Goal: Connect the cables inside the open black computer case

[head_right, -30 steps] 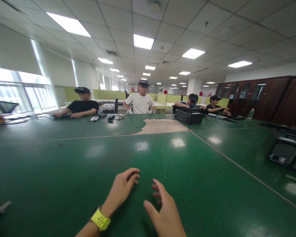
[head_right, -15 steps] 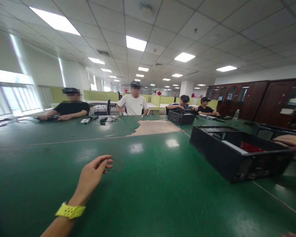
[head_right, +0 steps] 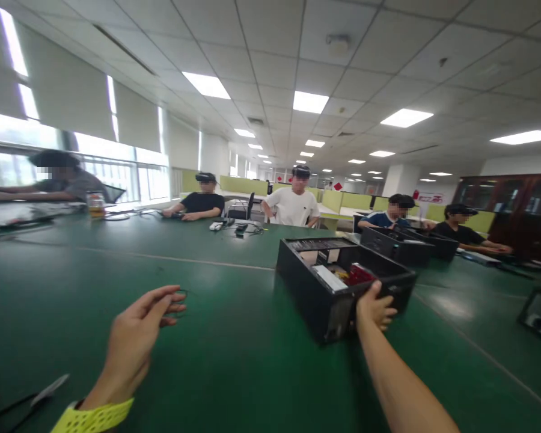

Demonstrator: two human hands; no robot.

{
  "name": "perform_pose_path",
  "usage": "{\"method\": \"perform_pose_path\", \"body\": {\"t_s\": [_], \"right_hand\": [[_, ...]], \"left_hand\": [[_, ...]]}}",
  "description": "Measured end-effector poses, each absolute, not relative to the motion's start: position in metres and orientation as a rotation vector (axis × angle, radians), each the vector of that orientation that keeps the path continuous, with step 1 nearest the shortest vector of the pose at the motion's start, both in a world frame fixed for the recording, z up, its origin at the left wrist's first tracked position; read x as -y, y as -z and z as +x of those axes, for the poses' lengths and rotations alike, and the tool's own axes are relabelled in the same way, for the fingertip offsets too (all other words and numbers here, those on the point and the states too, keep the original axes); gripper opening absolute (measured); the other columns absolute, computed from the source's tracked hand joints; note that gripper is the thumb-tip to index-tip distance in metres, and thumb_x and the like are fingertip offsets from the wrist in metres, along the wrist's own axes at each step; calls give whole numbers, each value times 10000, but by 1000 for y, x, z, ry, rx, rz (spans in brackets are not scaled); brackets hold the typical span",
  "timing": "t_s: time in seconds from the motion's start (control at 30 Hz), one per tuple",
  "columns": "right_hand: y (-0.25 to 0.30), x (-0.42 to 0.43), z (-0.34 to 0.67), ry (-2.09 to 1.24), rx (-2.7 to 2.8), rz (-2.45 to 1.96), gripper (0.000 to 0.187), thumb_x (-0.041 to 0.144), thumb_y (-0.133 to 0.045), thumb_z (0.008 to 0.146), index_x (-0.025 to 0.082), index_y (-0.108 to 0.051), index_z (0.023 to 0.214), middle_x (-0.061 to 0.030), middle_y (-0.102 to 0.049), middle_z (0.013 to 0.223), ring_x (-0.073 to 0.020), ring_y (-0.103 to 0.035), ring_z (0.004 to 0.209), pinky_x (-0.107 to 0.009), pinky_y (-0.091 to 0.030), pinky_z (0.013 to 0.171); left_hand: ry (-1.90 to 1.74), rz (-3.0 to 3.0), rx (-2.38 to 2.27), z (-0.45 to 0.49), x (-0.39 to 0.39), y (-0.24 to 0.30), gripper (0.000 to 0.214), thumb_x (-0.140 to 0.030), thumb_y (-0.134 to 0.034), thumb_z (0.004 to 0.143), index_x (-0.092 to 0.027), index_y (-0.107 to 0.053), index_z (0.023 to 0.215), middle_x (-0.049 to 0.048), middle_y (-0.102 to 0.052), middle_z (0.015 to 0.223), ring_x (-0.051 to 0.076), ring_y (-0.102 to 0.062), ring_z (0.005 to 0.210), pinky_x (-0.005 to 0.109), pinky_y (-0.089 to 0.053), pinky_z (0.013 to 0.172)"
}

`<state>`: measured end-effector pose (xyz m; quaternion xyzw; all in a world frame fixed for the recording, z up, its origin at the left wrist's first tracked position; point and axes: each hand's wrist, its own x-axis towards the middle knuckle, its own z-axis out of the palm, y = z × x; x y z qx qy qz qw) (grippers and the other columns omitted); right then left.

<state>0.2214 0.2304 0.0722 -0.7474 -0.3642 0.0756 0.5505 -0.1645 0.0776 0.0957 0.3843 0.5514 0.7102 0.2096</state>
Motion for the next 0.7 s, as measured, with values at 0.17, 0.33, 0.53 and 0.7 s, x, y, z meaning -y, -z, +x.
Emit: {"method": "perform_pose_path", "body": {"t_s": [0.17, 0.33, 0.53, 0.7], "right_hand": [[-117, -302, 114, -385, 914, -1643, 730, 557, -203, 867, -8, -363, 1302, -327, -299, 1341, -405, -299, 1266, -563, -251, 998], [-67, -183, 80, -569, 1436, -1264, 388, 501, -499, 802, 204, -595, 1032, -59, -595, 1088, -189, -539, 1013, -264, -420, 876], [13, -55, 114, -1220, 1512, -1154, 654, 643, -481, 780, 176, -431, 1235, -102, -595, 1038, -133, -568, 615, -236, -393, 476], [41, -36, 133, -1502, 1614, -791, 650, 612, -617, 706, 157, -529, 1161, -75, -614, 876, -158, -583, 746, -262, -448, 691]], "left_hand": [[-1808, 1154, -1547, -150, -91, -79, 332, -383, -525, 757, -139, -616, 964, 63, -679, 823, 176, -635, 703, 254, -461, 535], [-1574, 1266, -1445, -127, -95, -66, 285, -331, -488, 793, -148, -544, 1006, 57, -674, 843, 152, -627, 700, 244, -449, 543], [-1069, 1418, -1095, -69, -63, -51, 150, -212, -485, 734, -142, -504, 865, 45, -676, 732, 126, -594, 564, 222, -410, 487], [-829, 1589, -1094, -23, -33, -28, 147, -135, -520, 624, -132, -634, 717, 16, -650, 636, 128, -577, 587, 226, -410, 543]]}}
